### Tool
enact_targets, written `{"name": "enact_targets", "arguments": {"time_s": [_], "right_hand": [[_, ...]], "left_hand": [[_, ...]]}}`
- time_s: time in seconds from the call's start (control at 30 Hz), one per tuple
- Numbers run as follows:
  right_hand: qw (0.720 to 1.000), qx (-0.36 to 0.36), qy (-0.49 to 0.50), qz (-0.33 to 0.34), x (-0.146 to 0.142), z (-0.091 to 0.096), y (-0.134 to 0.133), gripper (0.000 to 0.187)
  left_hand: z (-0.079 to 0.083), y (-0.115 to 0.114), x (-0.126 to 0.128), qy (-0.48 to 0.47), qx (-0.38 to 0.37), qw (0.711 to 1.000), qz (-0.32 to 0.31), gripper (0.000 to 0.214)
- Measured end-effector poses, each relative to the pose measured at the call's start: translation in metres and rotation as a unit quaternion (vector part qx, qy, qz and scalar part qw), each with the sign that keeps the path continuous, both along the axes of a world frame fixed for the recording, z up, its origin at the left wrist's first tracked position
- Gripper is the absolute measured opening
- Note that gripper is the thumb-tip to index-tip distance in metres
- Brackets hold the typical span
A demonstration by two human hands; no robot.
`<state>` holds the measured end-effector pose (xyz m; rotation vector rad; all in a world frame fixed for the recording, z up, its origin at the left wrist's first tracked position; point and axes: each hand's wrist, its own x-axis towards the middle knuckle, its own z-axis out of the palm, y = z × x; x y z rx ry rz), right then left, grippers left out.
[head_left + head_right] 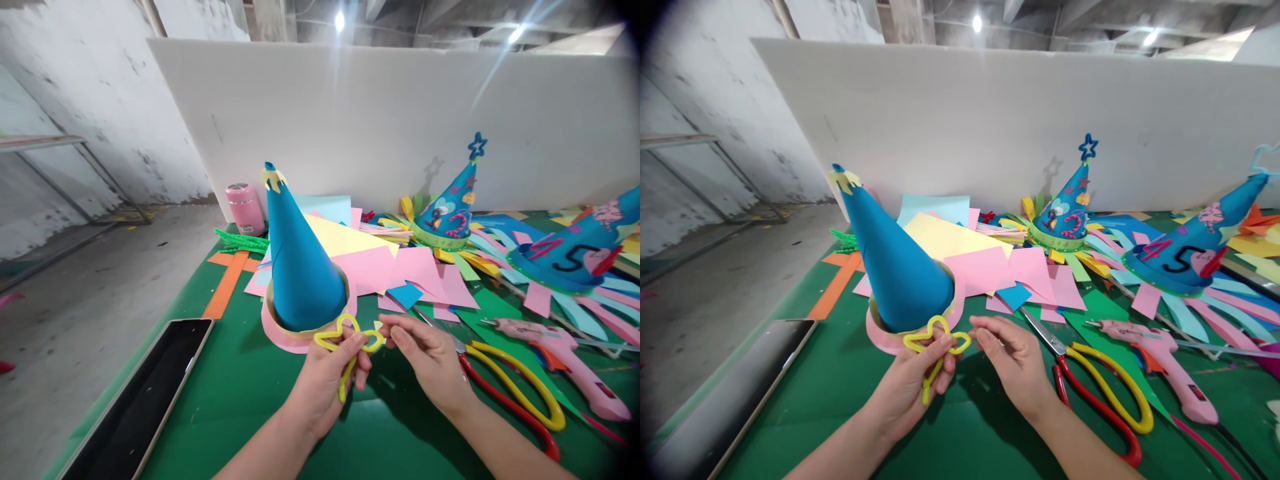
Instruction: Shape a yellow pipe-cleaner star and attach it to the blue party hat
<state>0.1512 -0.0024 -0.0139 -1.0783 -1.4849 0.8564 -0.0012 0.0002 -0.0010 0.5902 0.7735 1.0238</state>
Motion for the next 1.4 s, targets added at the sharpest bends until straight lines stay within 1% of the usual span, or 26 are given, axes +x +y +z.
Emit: {"name": "enact_targets", "arguments": {"time_s": [0.07, 0.17, 0.43, 0.63, 1.03, 1.1, 1.17, 1.3, 1.4], "right_hand": [[0.999, 0.026, -0.039, 0.001, 0.002, 0.002, 0.001, 0.017], [0.993, 0.069, -0.092, 0.027, 0.003, 0.004, 0.002, 0.018], [0.980, 0.139, -0.137, 0.050, 0.007, 0.004, 0.001, 0.022], [0.978, 0.153, -0.127, 0.058, 0.006, 0.005, 0.001, 0.022], [0.980, 0.165, -0.108, 0.020, -0.001, 0.008, -0.004, 0.016], [0.982, 0.161, -0.102, 0.020, -0.002, 0.008, -0.003, 0.015], [0.986, 0.139, -0.092, 0.018, -0.003, 0.007, -0.003, 0.014], [0.996, 0.039, -0.078, 0.017, -0.004, 0.004, 0.000, 0.012], [0.996, -0.023, -0.085, 0.031, -0.005, 0.004, 0.000, 0.017]], "left_hand": [[0.000, 0.000, 0.000, 0.005, -0.001, 1.000, 0.007, 0.012], [0.001, 0.001, -0.001, -0.001, -0.003, 1.000, 0.008, 0.013], [-0.002, 0.000, -0.002, -0.030, -0.015, 0.999, -0.038, 0.014], [-0.002, 0.000, -0.002, -0.029, -0.015, 0.999, -0.044, 0.017], [0.002, -0.001, -0.001, -0.028, -0.023, 0.998, -0.048, 0.017], [0.002, -0.001, 0.000, -0.020, -0.022, 0.998, -0.049, 0.016], [0.002, -0.001, 0.000, -0.002, -0.015, 0.999, -0.033, 0.015], [0.002, -0.002, 0.001, 0.059, 0.028, 0.998, 0.021, 0.015], [0.000, -0.002, 0.002, 0.093, 0.055, 0.994, 0.029, 0.016]]}}
